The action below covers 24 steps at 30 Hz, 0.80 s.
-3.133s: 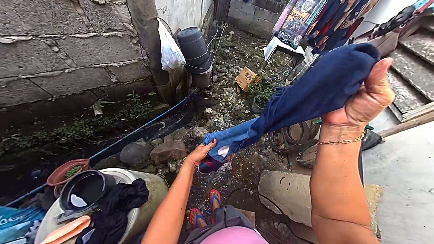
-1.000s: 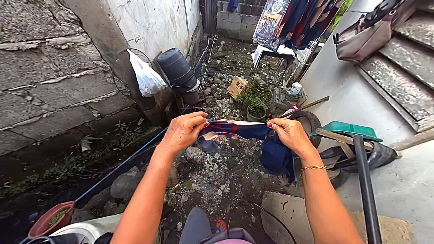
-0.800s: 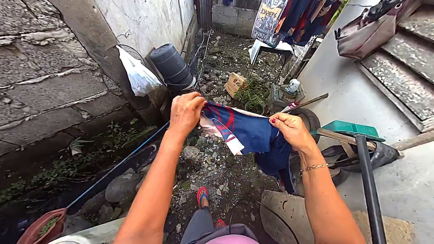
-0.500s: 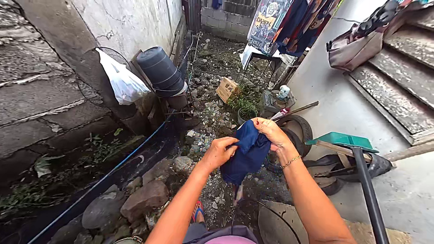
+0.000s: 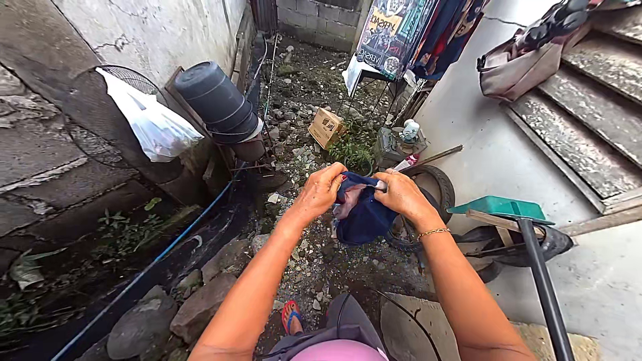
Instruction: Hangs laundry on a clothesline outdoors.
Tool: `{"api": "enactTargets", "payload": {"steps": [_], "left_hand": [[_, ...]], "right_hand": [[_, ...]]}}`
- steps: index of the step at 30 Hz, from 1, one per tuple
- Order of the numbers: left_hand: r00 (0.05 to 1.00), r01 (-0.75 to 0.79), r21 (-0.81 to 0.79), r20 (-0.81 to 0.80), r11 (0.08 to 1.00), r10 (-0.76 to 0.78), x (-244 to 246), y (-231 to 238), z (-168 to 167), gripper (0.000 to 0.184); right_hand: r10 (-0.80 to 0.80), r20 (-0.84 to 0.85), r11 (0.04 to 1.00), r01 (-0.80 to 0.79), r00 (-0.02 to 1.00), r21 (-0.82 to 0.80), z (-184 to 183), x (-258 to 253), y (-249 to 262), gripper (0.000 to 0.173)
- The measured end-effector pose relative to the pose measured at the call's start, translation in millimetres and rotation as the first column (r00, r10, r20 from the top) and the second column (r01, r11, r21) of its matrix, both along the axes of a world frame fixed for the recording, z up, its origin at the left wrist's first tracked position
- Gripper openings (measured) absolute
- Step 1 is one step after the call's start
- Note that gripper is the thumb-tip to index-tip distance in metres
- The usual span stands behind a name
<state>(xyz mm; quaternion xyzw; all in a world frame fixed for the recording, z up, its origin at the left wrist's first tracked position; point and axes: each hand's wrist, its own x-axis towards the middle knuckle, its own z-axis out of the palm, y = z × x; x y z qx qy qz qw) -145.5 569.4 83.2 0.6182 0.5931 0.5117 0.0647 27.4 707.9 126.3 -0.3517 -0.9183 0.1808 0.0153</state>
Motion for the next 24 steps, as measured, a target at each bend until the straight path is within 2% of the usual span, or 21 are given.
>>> {"api": "enactTargets", "payload": {"steps": [4, 6, 8, 11, 12, 14, 16, 18, 21, 22, 24], "left_hand": [[0.991, -0.122, -0.029, 0.049, 0.992, 0.124, -24.8, -3.7, 22.0, 0.022], [0.974, -0.221, -0.006, 0.041, 0.975, 0.221, -44.2, -12.3, 37.8, 0.024], [0.96, -0.281, 0.008, -0.012, 0.96, 0.281, -58.3, -22.0, 52.4, 0.023], [0.952, -0.285, 0.013, -0.116, 0.958, 0.285, -68.5, -29.5, 74.3, 0.022], [0.944, -0.299, -0.051, -0.16, 0.953, 0.287, -72.6, -29.0, 78.0, 0.022], [0.935, -0.333, -0.302, -0.227, 0.893, 0.271, -75.9, -24.0, 75.2, 0.023], [0.915, -0.395, -0.386, -0.242, 0.834, 0.322, -74.5, -16.4, 81.6, 0.024], [0.88, -0.473, -0.367, -0.156, 0.801, 0.449, -65.6, -14.0, 84.5, 0.025], [0.801, -0.524, -0.331, 0.123, 0.785, 0.586, -53.4, -0.1, 77.7, 0.024], [0.764, -0.517, -0.307, 0.256, 0.799, 0.592, -45.9, 7.6, 71.0, 0.021], [0.684, -0.427, -0.277, 0.524, 0.861, 0.507, -23.6, 19.8, 65.4, 0.016]], "right_hand": [[0.004, -0.068, 1.0, -0.004, 0.998, -0.005, -1.5, 4.4, 30.8, 0.026], [0.031, -0.082, 0.999, -0.034, 0.996, -0.04, -1.9, 9.5, 53.4, 0.019], [0.047, -0.139, 0.996, -0.056, 0.989, -0.063, 0.8, 9.8, 69.1, 0.018], [0.085, -0.241, 0.991, -0.108, 0.967, -0.082, 3.7, -2.4, 71.0, 0.017], [0.117, -0.26, 0.983, -0.149, 0.958, -0.104, 3.4, -7.8, 67.1, 0.018], [0.189, -0.261, 0.96, -0.235, 0.946, -0.154, 5.2, -16.6, 54.7, 0.021], [0.248, -0.301, 0.932, -0.311, 0.921, -0.185, 13.7, -28.3, 44.7, 0.021], [0.291, -0.386, 0.906, -0.381, 0.876, -0.183, 12.7, -32.9, 35.1, 0.021], [0.313, -0.508, 0.87, -0.457, 0.802, -0.184, 13.5, -43.2, 20.5, 0.028], [0.316, -0.533, 0.86, -0.475, 0.785, -0.189, 14.5, -47.7, 14.0, 0.036], [0.329, -0.566, 0.855, -0.493, 0.756, -0.161, 15.9, -61.7, 3.6, 0.06]]}}
